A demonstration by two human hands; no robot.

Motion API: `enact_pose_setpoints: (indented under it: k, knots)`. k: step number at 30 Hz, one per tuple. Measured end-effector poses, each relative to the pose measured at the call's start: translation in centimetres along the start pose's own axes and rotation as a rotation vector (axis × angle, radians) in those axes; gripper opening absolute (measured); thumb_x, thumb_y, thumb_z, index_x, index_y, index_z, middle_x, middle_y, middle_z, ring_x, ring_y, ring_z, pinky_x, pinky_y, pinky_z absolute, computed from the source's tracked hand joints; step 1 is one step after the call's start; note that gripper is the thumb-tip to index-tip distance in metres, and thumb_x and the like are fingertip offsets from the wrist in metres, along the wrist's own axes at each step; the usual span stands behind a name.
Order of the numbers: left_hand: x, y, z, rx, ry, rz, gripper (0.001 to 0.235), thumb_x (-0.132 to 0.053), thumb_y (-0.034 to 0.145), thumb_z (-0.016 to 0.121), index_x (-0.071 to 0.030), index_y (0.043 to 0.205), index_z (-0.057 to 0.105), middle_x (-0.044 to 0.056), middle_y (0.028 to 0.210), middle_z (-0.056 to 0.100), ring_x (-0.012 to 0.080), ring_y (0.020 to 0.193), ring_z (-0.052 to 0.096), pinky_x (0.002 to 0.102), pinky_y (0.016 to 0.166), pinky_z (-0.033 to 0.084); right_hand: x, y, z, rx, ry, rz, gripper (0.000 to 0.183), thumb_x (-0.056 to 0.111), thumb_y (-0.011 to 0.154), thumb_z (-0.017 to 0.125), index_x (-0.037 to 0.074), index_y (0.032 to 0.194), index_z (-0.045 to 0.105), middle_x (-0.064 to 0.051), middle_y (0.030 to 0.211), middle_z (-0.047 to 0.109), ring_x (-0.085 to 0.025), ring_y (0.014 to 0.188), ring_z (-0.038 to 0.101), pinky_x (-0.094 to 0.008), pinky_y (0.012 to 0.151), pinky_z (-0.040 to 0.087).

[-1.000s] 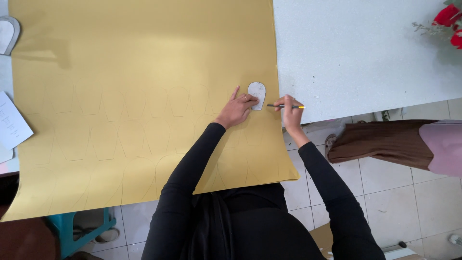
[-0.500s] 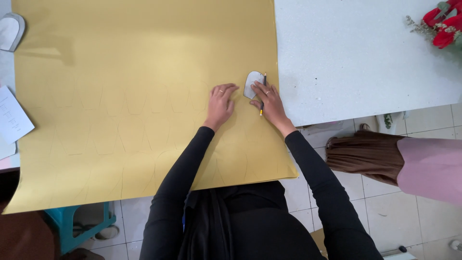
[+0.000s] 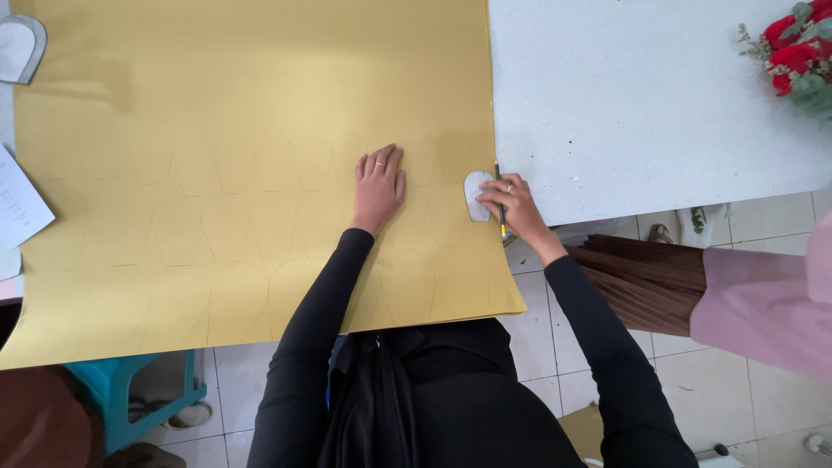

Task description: Tracing a small petal-shaped template onto a large sheet of gold paper using a pencil to create multiple outlines.

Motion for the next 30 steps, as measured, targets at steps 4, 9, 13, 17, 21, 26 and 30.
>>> enact_pose_setpoints:
  k: [4, 9, 13, 17, 21, 26, 30]
  knots:
    - [0.0, 0.1, 0.2, 0.015, 0.001, -0.007, 0.044, -0.029, 0.099, 0.052, -0.015, 0.14, 0.056, 0.004, 0.141, 0.052, 0.02, 0.134, 0.046, 0.046, 0.115, 0.03, 2.4, -1.6, -2.5, -0.123, 0.226, 0.06, 0.024, 0.007, 0.097, 0.071, 0.013, 0.119, 0.077, -0.008, 0.127, 0.073, -0.031, 0.123, 0.065, -0.043, 0.1, 0.054]
    - [0.4, 0.5, -0.2, -0.002, 0.015, 0.024, 0.043, -0.028, 0.099, 0.054, -0.014, 0.14, 0.057, 0.005, 0.14, 0.053, 0.0201, 0.134, 0.047, 0.045, 0.115, 0.031, 4.8, -1.1, -3.6, -0.121, 0.148, 0.078, 0.04, 0.004, 0.104, 0.055, 0.002, 0.143, 0.059, -0.023, 0.141, 0.06, -0.048, 0.132, 0.052, -0.056, 0.102, 0.052]
    - [1.5, 1.6, 0.1, -0.006, 0.038, 0.062, 0.043, -0.028, 0.1, 0.053, -0.013, 0.14, 0.059, 0.006, 0.14, 0.055, 0.0209, 0.136, 0.046, 0.046, 0.115, 0.031, 3.2, -1.1, -0.3, -0.017, -0.021, 0.046, 0.052, 0.031, 0.095, 0.075, 0.012, 0.143, 0.063, -0.012, 0.146, 0.06, -0.044, 0.138, 0.049, -0.066, 0.108, 0.04]
    - [2.1, 2.2, 0.5, -0.004, 0.043, 0.065, 0.043, -0.029, 0.1, 0.051, -0.013, 0.14, 0.059, 0.006, 0.141, 0.056, 0.0207, 0.136, 0.046, 0.047, 0.115, 0.031, 2.5, -0.2, -0.2, 0.001, -0.004, 0.109, 0.051, 0.036, 0.096, 0.074, 0.017, 0.142, 0.064, -0.01, 0.148, 0.059, -0.041, 0.139, 0.05, -0.069, 0.11, 0.036]
    - [2.1, 2.1, 0.6, -0.02, 0.058, 0.073, 0.045, -0.03, 0.099, 0.053, -0.012, 0.14, 0.059, 0.006, 0.141, 0.056, 0.0216, 0.136, 0.047, 0.048, 0.115, 0.032, 2.1, 0.1, -0.3, 0.036, 0.009, 0.15, 0.049, 0.035, 0.098, 0.071, 0.023, 0.145, 0.062, -0.008, 0.152, 0.055, -0.041, 0.142, 0.046, -0.068, 0.112, 0.034]
    - [1.5, 1.8, 0.1, -0.035, 0.068, 0.066, 0.042, -0.026, 0.098, 0.055, -0.013, 0.138, 0.06, 0.006, 0.14, 0.057, 0.0219, 0.135, 0.048, 0.049, 0.114, 0.032, 1.3, -0.1, 0.2, 0.002, 0.038, 0.162, 0.051, 0.037, 0.095, 0.074, 0.024, 0.143, 0.064, -0.009, 0.15, 0.056, -0.041, 0.144, 0.044, -0.067, 0.112, 0.035]
    - [-1.2, 1.4, 1.0, -0.033, 0.039, 0.089, 0.039, -0.02, 0.092, 0.059, -0.017, 0.13, 0.065, 0.004, 0.134, 0.06, 0.022, 0.135, 0.048, 0.053, 0.115, 0.029, 0.8, -0.2, 0.2, -0.003, 0.057, 0.182, 0.052, 0.041, 0.093, 0.076, 0.024, 0.141, 0.064, -0.009, 0.151, 0.055, -0.04, 0.145, 0.043, -0.065, 0.114, 0.033]
Point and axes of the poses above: each hand's wrist, its own y-axis towards the middle knuckle, its own z-axis out of the palm, x = y × z, the point moved 2 cm from there along y, towards the middle knuckle
